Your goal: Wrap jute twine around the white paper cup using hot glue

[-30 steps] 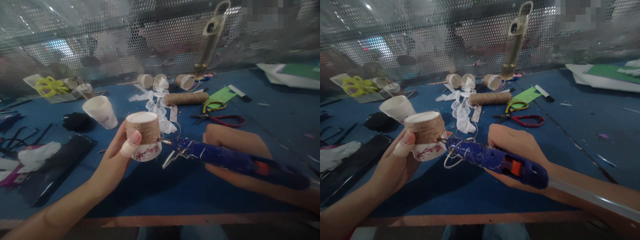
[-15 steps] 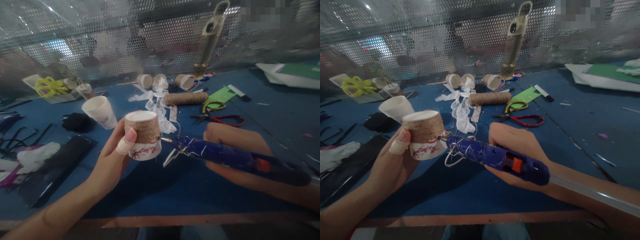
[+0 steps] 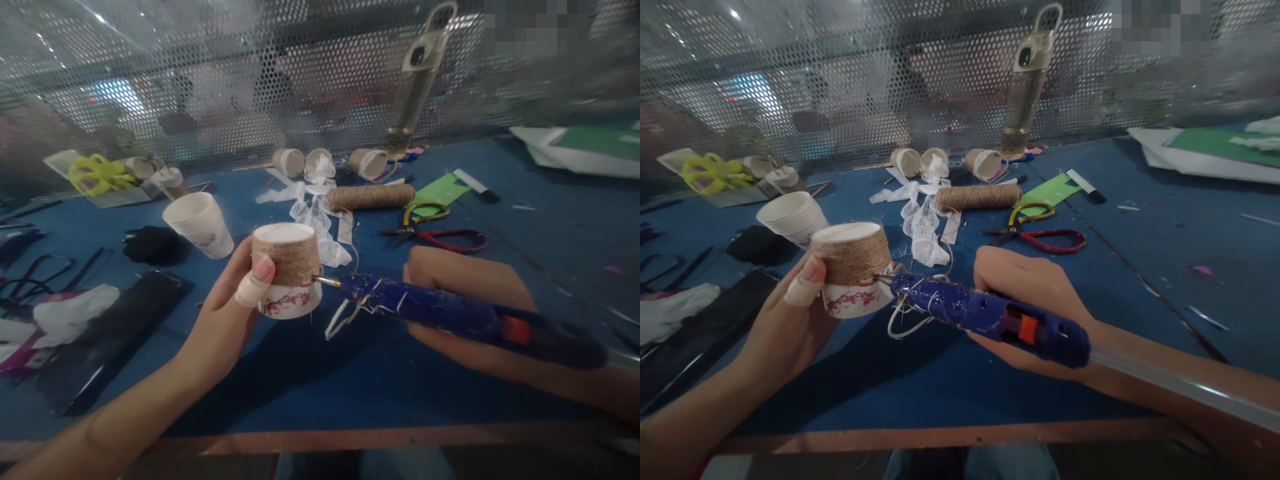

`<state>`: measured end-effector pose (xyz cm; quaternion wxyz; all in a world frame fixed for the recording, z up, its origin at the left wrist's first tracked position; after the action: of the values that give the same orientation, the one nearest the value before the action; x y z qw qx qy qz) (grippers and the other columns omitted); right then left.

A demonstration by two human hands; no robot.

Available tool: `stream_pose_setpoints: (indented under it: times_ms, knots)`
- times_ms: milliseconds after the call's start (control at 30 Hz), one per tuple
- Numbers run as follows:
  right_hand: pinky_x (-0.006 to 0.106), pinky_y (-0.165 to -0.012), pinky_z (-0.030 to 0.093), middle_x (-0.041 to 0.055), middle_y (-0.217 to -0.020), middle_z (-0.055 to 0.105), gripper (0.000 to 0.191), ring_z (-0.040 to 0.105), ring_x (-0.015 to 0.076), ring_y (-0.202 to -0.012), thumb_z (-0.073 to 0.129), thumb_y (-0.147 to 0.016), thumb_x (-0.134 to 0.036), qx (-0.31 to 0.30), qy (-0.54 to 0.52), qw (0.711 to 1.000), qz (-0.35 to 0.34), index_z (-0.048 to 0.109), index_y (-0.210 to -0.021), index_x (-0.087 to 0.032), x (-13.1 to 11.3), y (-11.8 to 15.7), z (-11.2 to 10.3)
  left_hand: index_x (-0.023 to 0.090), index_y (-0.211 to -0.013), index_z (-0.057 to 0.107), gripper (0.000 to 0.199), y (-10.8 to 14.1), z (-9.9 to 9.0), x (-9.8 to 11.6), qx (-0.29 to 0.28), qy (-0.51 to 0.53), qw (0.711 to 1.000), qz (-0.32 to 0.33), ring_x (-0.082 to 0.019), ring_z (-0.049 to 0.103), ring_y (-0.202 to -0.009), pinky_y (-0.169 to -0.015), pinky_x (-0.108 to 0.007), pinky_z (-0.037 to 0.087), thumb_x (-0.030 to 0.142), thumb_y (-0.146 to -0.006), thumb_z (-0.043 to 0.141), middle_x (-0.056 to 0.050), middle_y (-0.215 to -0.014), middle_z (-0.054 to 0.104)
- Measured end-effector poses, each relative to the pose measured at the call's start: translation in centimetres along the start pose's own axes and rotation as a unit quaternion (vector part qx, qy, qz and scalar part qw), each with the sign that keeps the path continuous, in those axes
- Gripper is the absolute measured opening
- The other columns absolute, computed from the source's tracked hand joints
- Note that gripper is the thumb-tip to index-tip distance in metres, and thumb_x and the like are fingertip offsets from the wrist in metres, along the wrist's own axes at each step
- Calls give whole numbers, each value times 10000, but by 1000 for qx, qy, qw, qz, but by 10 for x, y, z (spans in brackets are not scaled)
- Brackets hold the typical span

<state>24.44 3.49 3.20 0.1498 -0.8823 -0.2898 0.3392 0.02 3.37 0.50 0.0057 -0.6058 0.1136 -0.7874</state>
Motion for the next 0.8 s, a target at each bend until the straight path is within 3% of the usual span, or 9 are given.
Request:
stream_pose_setpoints:
  times_ms: [233, 533, 800]
  knots:
    - [313, -521, 321, -62, -640, 431, 223, 402, 117, -541, 552, -846, -207, -21, -20, 999, -35, 397, -694, -255, 7, -3, -1, 273, -1167, 706, 285, -4, 0, -1, 2, 3, 1000, -9, -295, 582, -1272, -980, -368, 529, 415, -989, 535, -10, -1194, 717]
    - [305, -494, 322, -58, -595, 447, 225, 426, 120, -513, 557, -816, -151, -8, -5, 1000, -4, 425, -667, -256, 9, -8, -6, 296, -1171, 711, 289, -3, -3, -1, 28, -8, 1000, -12, -272, 629, -1201, -776, -287, 561, 442, -975, 557, 5, -1174, 734]
    - [311, -566, 469, -46, -684, 615, 105, 588, 132, -560, 648, -879, -212, 38, -108, 993, 35, 589, -806, -258, 22, -11, -3, 294, -1126, 720, 255, -8, -5, 2, 67, 64, 996, 1, -265, 628, -1240, -969, -358, 552, 426, -981, 556, 8, -1234, 730]
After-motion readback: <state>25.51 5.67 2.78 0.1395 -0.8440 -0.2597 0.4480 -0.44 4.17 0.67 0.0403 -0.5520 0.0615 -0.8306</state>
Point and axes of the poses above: each hand's wrist, its own y-axis away from the middle knuckle, its own z-axis out of the palm, x = y × z, the point moved 3 cm from there along -y, towards the middle knuckle
